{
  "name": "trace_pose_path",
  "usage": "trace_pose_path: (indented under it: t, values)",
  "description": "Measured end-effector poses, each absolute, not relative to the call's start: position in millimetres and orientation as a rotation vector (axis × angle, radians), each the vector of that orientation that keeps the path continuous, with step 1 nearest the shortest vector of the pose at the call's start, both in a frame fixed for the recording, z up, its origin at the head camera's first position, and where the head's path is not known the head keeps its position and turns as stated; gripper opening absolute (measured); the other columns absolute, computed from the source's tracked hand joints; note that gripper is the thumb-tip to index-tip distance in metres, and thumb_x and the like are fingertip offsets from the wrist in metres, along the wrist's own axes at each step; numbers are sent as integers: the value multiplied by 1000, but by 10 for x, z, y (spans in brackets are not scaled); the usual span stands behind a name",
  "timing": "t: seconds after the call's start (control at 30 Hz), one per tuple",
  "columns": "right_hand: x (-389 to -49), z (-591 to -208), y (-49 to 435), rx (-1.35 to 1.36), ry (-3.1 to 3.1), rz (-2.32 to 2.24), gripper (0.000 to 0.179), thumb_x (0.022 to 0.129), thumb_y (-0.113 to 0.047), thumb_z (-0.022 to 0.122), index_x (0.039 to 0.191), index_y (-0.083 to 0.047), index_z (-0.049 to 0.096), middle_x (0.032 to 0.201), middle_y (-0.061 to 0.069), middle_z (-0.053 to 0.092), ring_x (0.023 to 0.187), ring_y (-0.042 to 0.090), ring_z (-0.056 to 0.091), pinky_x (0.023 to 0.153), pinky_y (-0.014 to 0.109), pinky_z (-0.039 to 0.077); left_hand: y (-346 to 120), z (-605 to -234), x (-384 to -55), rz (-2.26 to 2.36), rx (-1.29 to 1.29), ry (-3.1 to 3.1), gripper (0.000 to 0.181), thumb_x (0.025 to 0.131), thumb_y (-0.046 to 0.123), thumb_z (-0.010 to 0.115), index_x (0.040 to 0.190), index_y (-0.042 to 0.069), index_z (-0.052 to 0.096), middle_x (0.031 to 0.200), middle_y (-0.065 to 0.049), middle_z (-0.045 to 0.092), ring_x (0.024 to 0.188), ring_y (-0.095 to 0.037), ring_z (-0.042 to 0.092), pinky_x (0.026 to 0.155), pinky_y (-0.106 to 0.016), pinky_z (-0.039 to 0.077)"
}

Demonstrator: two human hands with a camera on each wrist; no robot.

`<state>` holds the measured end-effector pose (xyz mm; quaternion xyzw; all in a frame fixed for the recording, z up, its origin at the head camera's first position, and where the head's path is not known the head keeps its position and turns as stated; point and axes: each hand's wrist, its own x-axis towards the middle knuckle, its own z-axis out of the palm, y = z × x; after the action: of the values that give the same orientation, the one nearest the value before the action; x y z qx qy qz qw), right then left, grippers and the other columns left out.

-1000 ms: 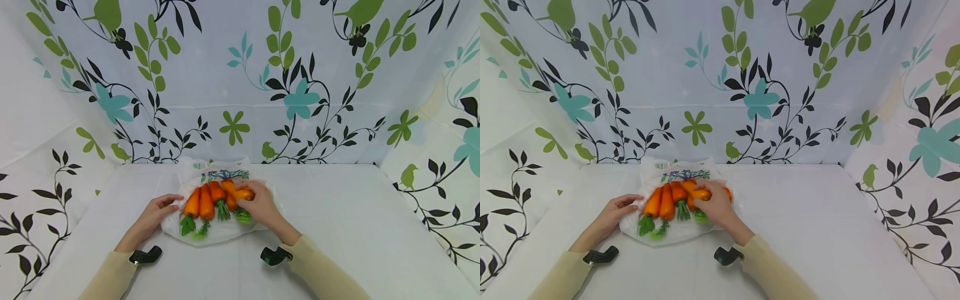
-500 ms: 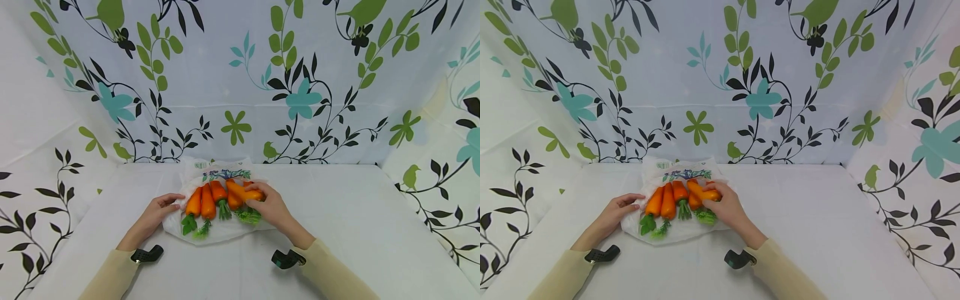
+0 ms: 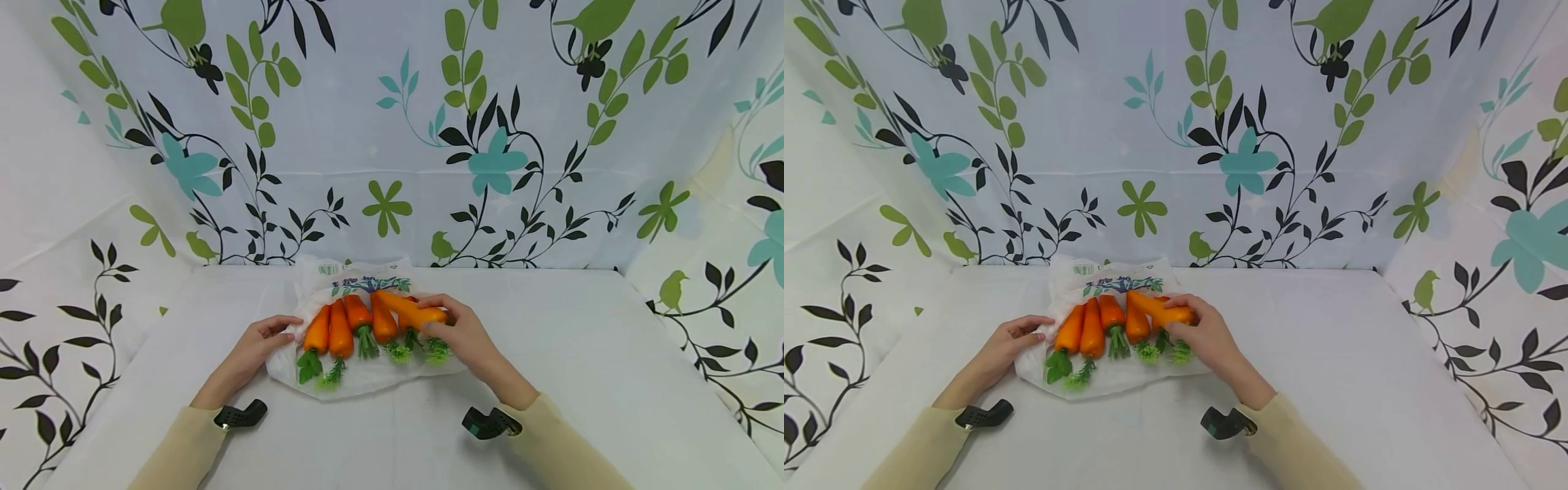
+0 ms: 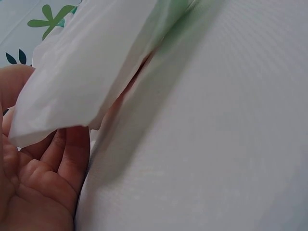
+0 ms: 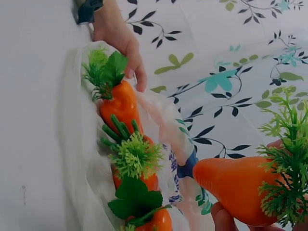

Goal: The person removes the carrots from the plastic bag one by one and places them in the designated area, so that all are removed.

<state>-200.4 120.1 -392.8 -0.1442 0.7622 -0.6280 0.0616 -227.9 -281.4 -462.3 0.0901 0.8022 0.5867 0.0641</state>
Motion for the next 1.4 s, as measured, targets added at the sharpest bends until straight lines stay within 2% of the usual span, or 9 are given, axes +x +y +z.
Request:
trace_pose_path:
  t: [0.2, 0.4, 0.67, 0.93, 1.2, 1.4]
  values:
    - [-1952, -3884, 1313, -440, 2413, -1819, 30, 95, -15, 64, 124, -10, 63, 134, 12, 56, 106, 28, 53, 88, 29, 49, -2816, -4615, -2272, 1778, 270, 2419, 36, 98, 15, 62, 130, -1, 61, 146, -21, 48, 135, -33, 37, 94, -11, 38]
    - [-1927, -3927, 1466, -451, 2485, -1777, 31, 94, -12, 63, 125, -11, 63, 131, 11, 58, 105, 28, 52, 88, 32, 48, -2813, -4609, -2263, 1751, 261, 2439, 36, 98, 17, 61, 130, 0, 62, 145, -20, 50, 134, -32, 39, 93, -11, 37]
    - [-1807, -4002, 1753, -516, 2518, -1783, 28, 94, -5, 61, 122, -10, 64, 132, 11, 58, 102, 30, 53, 84, 27, 50, -2788, -4623, -2263, 1753, 272, 2431, 35, 98, 17, 62, 129, 1, 63, 140, -20, 54, 124, -30, 46, 91, -18, 46]
    - [-1737, -3995, 2066, -517, 2529, -1838, 29, 95, -4, 60, 124, -4, 62, 134, 15, 57, 106, 30, 55, 86, 25, 51, -2836, -4666, -2298, 1719, 272, 2464, 35, 98, 20, 62, 128, 3, 64, 140, -18, 54, 125, -31, 45, 91, -17, 45]
    - [-1777, -4007, 2346, -408, 2607, -1834, 31, 99, -10, 58, 129, -2, 58, 135, 17, 54, 104, 18, 57, 86, 21, 50, -2837, -4648, -2297, 1710, 277, 2468, 35, 99, 21, 61, 129, 4, 64, 141, -18, 53, 125, -31, 45, 91, -17, 46]
    - [-1881, -4122, 2477, -193, 2664, -1763, 33, 100, -18, 59, 130, -4, 57, 135, 18, 53, 107, 28, 53, 83, 18, 49, -2811, -4621, -2271, 1730, 287, 2448, 35, 99, 19, 61, 130, 2, 63, 141, -19, 53, 125, -30, 45, 91, -17, 46]
